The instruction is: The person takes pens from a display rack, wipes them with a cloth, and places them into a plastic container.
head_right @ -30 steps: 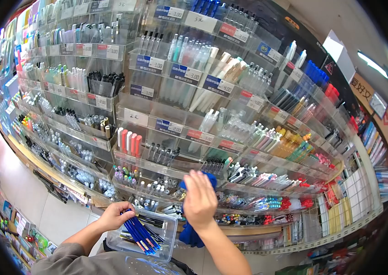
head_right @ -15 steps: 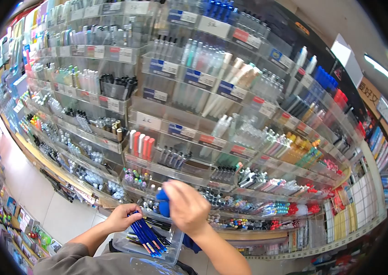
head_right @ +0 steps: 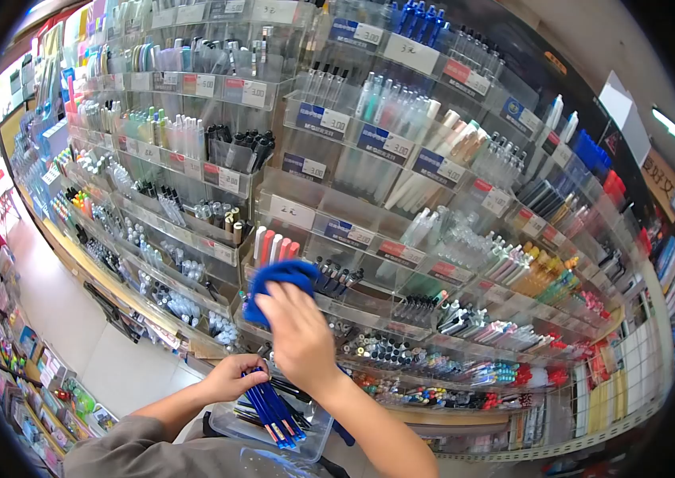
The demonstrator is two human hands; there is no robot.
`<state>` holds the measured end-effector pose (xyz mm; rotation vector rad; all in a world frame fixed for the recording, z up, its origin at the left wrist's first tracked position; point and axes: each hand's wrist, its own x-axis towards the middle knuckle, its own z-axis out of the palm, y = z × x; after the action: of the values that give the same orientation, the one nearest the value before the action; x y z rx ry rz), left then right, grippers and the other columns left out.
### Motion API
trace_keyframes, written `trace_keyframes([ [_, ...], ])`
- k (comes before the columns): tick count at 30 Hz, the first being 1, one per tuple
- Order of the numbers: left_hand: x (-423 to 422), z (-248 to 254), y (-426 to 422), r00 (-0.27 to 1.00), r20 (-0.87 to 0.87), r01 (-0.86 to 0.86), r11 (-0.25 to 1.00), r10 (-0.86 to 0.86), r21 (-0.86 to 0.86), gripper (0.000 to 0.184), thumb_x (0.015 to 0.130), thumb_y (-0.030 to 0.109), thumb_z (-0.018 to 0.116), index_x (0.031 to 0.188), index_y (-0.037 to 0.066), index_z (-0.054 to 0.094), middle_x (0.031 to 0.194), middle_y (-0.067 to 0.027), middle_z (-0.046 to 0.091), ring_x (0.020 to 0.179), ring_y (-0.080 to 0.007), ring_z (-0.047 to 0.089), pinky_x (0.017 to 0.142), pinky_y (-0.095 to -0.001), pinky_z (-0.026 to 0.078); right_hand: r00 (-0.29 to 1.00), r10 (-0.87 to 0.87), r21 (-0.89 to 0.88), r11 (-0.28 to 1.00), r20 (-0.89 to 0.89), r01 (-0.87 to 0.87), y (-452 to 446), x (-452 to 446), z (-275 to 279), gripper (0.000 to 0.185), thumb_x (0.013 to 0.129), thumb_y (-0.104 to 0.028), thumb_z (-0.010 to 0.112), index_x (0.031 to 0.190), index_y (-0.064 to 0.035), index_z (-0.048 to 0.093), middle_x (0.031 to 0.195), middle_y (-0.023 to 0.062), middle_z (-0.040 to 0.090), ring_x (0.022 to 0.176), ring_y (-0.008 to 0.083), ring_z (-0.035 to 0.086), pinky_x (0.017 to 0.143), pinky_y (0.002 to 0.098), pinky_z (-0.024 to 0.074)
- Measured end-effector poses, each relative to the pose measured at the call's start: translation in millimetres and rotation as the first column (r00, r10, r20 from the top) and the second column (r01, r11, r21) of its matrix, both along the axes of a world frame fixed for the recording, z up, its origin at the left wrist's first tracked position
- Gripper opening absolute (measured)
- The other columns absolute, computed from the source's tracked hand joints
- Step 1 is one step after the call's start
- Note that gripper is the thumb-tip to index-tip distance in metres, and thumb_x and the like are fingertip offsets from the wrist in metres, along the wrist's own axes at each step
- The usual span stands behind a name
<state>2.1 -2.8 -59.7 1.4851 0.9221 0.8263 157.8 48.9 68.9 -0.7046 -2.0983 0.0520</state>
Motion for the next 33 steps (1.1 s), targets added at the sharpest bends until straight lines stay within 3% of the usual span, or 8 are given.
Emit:
trace_keyframes([
  [11,-1,1,-3,0.997,0.01,-0.078,0.99,0.077,0.119,0.018,0.084,0.018,0.06,0.081,0.0,0.057,0.069,-0.0049,0.055,0.065,-0.0098,0.049,0.059,-0.0256,0.04,0.9,-0.288,0.181,0.954,0.326,0.24,-7,42,-7,0.032,0.073,-0.003,0.052,0.104,0.0031,0.055,0.106,0.0175,0.057,0.099,0.0328,0.055,0.089,0.0414,0.0413],
  [17,1,6,-2,0.998,0.01,-0.059,0.986,0.059,0.153,0.02,0.084,0.02,0.059,0.081,0.001,0.056,0.068,-0.007,0.056,0.065,-0.0119,0.05,0.059,-0.0277,0.041,0.92,-0.289,0.181,0.952,0.266,0.246,-13,50,-13,0.031,0.072,0.003,0.05,0.102,0.005,0.055,0.104,0.0198,0.057,0.097,0.0357,0.055,0.086,0.0438,0.0421],
  [21,0,3,-2,0.998,0.005,-0.056,0.99,0.056,0.127,0.019,0.084,0.019,0.06,0.081,0.0,0.056,0.069,-0.0078,0.056,0.066,-0.0128,0.051,0.061,-0.0283,0.041,0.95,-0.214,0.174,0.969,0.226,0.176,-1,18,-14,0.033,0.072,0.001,0.05,0.104,0.0043,0.054,0.105,0.0186,0.056,0.099,0.035,0.054,0.086,0.0419,0.0416],
  [25,-4,8,-5,0.998,0.001,-0.07,0.993,0.07,0.095,0.019,0.084,0.018,0.06,0.081,0.0,0.056,0.07,-0.0082,0.056,0.068,-0.0133,0.051,0.063,-0.0281,0.042,0.973,0.092,0.017,0.995,0.213,-0.098,-4,-3,-14,0.032,0.073,-0.004,0.051,0.104,0.0023,0.055,0.109,0.0174,0.057,0.102,0.0315,0.055,0.088,0.0396,0.043],
  [27,-3,9,-13,0.98,0.142,-0.144,0.988,0.136,0.05,0.015,0.082,0.011,0.061,0.092,0.001,0.057,0.085,-0.006,0.058,0.085,-0.0145,0.055,0.07,-0.0293,0.045,0.945,0.223,-0.008,0.974,0.24,-0.228,-20,-6,-20,0.032,0.069,-0.001,0.054,0.102,0.0007,0.057,0.107,0.0173,0.058,0.1,0.0318,0.057,0.088,0.039,0.0455],
  [29,-6,0,-13,0.981,-0.016,-0.172,0.896,0.195,0.409,0.02,0.078,0.01,0.064,0.094,0.002,0.056,0.091,-0.0104,0.057,0.087,-0.0228,0.056,0.071,-0.0334,0.045,0.933,0.238,-0.064,0.971,0.271,-0.23,-33,-6,-38,0.03,0.071,-0.003,0.055,0.101,-0.0019,0.058,0.108,0.0143,0.059,0.1,0.0291,0.058,0.086,0.0375,0.0477],
  [30,-12,-7,-7,0.948,-0.238,-0.018,0.783,0.211,0.622,0.022,0.075,0.01,0.063,0.095,0.004,0.055,0.092,-0.0149,0.056,0.088,-0.0313,0.055,0.071,-0.0379,0.045,0.929,0.237,-0.145,0.968,0.286,-0.203,-39,-4,-51,0.031,0.071,-0.003,0.054,0.101,-0.0028,0.058,0.108,0.0139,0.059,0.099,0.0285,0.058,0.084,0.0362,0.0482],
  [33,-10,-7,-13,0.941,-0.325,0.053,0.905,0.097,0.422,0.02,0.075,0.012,0.061,0.092,0.005,0.055,0.09,-0.0162,0.055,0.087,-0.0344,0.054,0.071,-0.0404,0.044,0.948,0.17,-0.215,0.97,0.269,-0.112,-50,-4,-65,0.03,0.073,-0.002,0.053,0.102,-0.0048,0.057,0.101,0.0136,0.061,0.09,0.0274,0.061,0.075,0.0348,0.0505],
])
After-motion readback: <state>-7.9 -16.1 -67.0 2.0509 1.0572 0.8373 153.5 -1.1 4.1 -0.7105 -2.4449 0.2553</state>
